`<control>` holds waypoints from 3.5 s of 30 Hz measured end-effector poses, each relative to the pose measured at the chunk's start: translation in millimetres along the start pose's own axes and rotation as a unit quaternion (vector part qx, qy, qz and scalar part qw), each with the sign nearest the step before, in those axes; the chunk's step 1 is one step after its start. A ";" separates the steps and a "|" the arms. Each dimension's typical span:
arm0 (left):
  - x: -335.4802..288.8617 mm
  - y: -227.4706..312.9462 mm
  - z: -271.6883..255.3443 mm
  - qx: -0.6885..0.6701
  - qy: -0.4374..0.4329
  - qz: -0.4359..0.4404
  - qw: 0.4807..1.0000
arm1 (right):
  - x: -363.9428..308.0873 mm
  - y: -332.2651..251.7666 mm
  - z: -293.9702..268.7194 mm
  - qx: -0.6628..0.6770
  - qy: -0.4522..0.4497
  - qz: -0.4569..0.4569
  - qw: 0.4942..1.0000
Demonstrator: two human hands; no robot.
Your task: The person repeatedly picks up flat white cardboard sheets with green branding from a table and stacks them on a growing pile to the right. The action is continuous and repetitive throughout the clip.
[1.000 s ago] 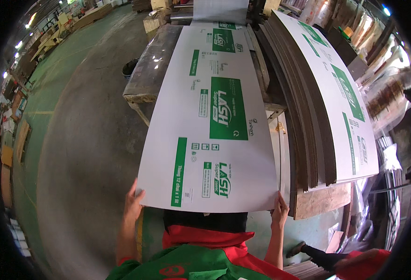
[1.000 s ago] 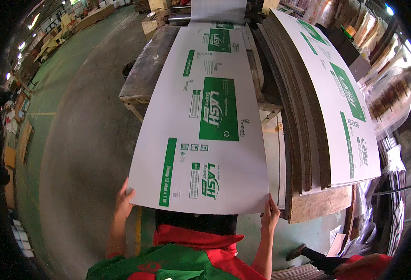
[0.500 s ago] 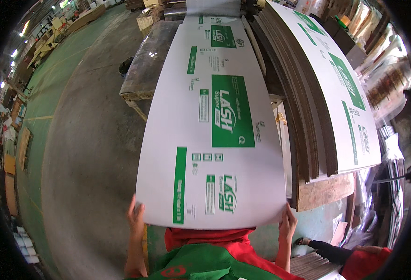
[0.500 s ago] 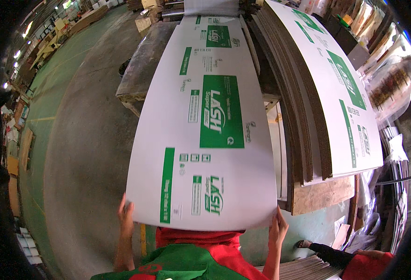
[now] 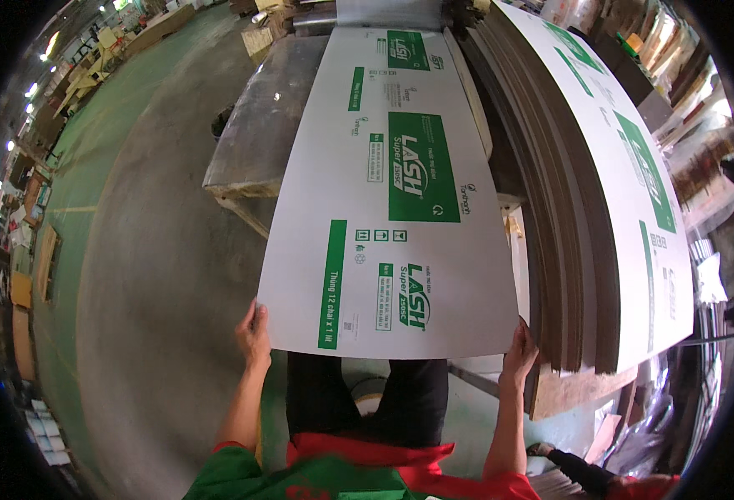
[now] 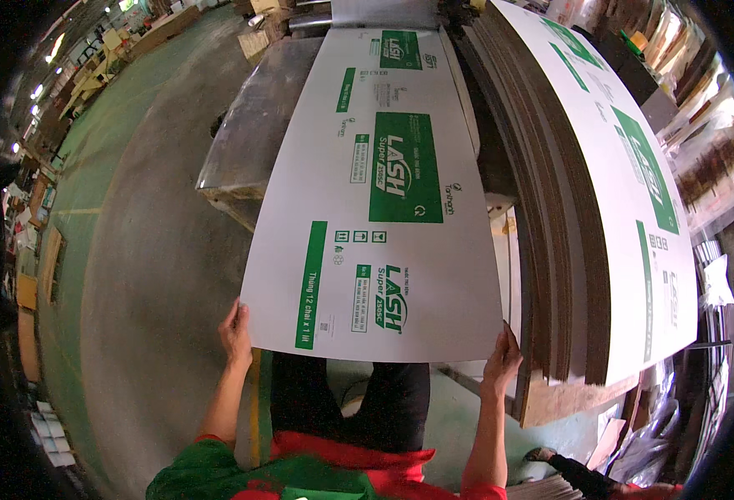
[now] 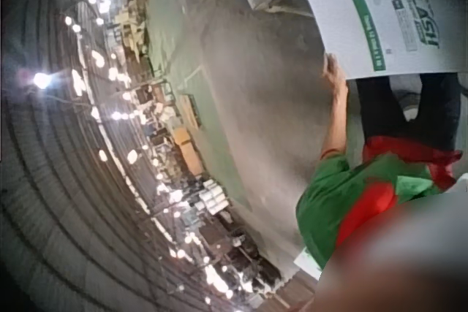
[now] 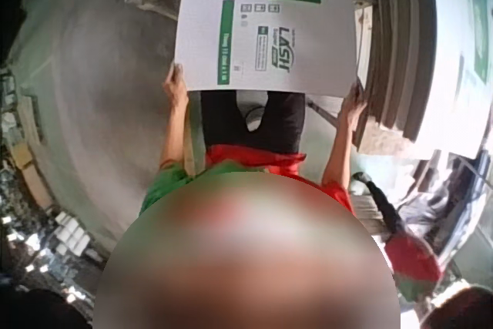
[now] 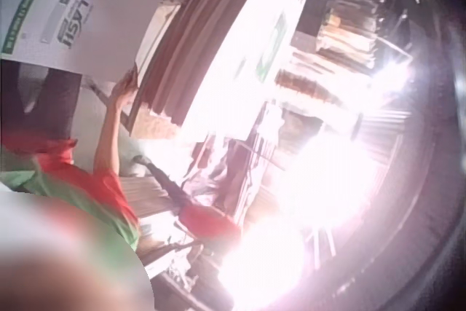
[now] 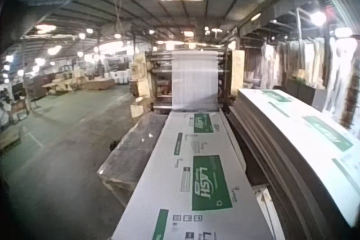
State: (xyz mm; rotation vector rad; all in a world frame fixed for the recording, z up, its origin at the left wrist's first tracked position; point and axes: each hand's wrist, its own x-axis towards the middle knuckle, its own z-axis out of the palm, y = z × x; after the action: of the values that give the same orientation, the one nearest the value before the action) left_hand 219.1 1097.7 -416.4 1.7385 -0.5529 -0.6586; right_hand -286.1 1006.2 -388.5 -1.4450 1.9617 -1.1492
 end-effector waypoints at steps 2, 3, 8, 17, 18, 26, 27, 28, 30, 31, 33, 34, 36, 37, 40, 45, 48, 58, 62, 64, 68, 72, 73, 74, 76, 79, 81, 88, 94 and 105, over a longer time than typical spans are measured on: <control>25.3 0.1 21.5 0.000 0.005 -0.003 1.000 | 23.6 7.5 18.9 0.036 0.006 0.010 0.999; 38.1 -0.1 30.1 -0.008 0.000 -0.001 1.000 | 38.8 12.5 31.0 0.062 0.017 0.015 0.998; 111.0 6.6 61.3 0.120 -0.030 0.073 0.990 | 105.2 19.9 84.4 0.208 -0.031 0.127 0.969; 32.1 59.6 75.8 0.233 -0.214 0.225 0.922 | -19.3 -117.3 -88.7 -0.306 0.156 -0.302 0.889; 14.7 60.3 75.6 0.236 -0.229 0.190 0.925 | -23.1 -111.9 -118.5 -0.341 0.233 -0.283 0.866; -81.3 36.5 67.8 0.169 -0.354 0.181 0.902 | 4.6 -54.9 -213.1 -0.544 0.118 -0.168 0.814; -93.0 36.4 65.1 0.128 -0.366 0.208 0.898 | 1.5 -74.2 -226.6 -0.562 0.093 -0.160 0.806; -105.7 39.2 63.0 0.157 -0.373 0.187 0.895 | 6.1 -103.6 -250.1 -0.571 0.004 -0.094 0.816; -134.1 57.1 63.3 0.088 -0.406 0.146 0.898 | -0.6 -166.0 -270.1 -0.609 0.114 -0.200 0.759; -148.9 73.1 66.5 0.052 -0.412 0.069 0.907 | -8.6 -195.2 -268.2 -0.605 0.182 -0.232 0.739; -176.1 116.1 75.2 -0.127 -0.456 0.099 0.875 | -30.9 -239.2 -236.0 -0.504 0.248 -0.482 0.673; -186.3 139.6 77.4 -0.226 -0.496 0.031 0.838 | -59.8 -242.8 -206.1 -0.426 0.186 -0.497 0.733; -194.3 182.1 71.2 -0.396 -0.534 -0.027 0.747 | -104.7 -240.2 -174.6 -0.299 0.036 -0.569 0.765; -192.5 198.8 66.4 -0.453 -0.542 -0.059 0.705 | -124.0 -227.5 -170.8 -0.246 -0.018 -0.553 0.796; -166.0 206.4 13.2 -0.315 -0.402 -0.014 0.860 | -158.6 -163.0 -229.6 -0.254 0.169 -0.251 0.919; -156.3 140.4 -60.3 -0.198 -0.375 -0.042 0.905 | -174.4 -28.0 -263.5 0.247 0.202 0.172 0.932; -173.1 105.2 -92.7 -0.208 -0.325 -0.058 0.921 | -177.1 -5.7 -242.4 0.273 0.368 0.158 0.875; -164.5 59.3 -161.3 -0.140 -0.214 -0.092 0.962 | -150.3 -15.9 -112.4 0.013 -0.031 0.008 0.999; -178.1 19.0 -176.5 -0.026 -0.166 -0.091 0.982 | -178.9 10.2 -95.8 -0.007 -0.101 0.067 0.993; -190.9 3.2 -178.7 0.015 -0.131 -0.092 0.987 | -194.6 15.2 -100.8 -0.013 -0.115 0.093 0.989; -215.5 -5.4 -180.0 0.006 -0.099 -0.097 0.990 | -209.6 20.2 -115.6 -0.011 -0.130 0.155 0.979; -223.7 5.2 -189.7 0.042 -0.093 -0.135 0.986 | -215.8 18.8 -133.4 -0.065 -0.143 0.138 0.978; -222.1 8.3 -193.2 0.043 -0.091 -0.123 0.987 | -218.8 14.8 -138.7 -0.066 -0.147 0.149 0.976; -219.0 11.3 -196.3 0.020 -0.110 -0.077 0.991 | -222.5 8.8 -143.0 -0.027 -0.158 0.135 0.978; -209.6 14.1 -200.0 0.034 -0.075 -0.064 0.995 | -229.9 -6.2 -147.7 -0.030 -0.159 0.195 0.967; -188.0 6.5 -189.8 -0.010 -0.074 -0.083 0.994 | -226.4 -20.1 -130.9 -0.032 -0.136 0.176 0.974; -164.2 -5.9 -165.8 -0.026 -0.057 -0.133 0.989 | -205.8 -17.6 -107.9 -0.023 -0.116 0.148 0.982; -46.3 -36.3 -44.0 -0.033 -0.059 -0.055 0.996 | -41.7 49.1 -13.2 -0.105 -0.058 0.012 0.993; 23.0 -55.6 10.8 -0.113 -0.041 -0.045 0.992 | 16.4 -19.2 20.8 -0.206 -0.152 0.080 0.963; 36.5 -6.7 115.0 0.136 -0.115 0.185 0.966 | 54.7 -19.3 -230.3 -0.346 0.148 -0.119 0.919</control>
State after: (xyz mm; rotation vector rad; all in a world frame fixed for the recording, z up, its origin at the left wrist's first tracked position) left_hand 167.9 994.1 -451.7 1.7538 -1.1451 -0.5357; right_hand -467.5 1036.0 -238.2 -1.9947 2.6340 -0.8245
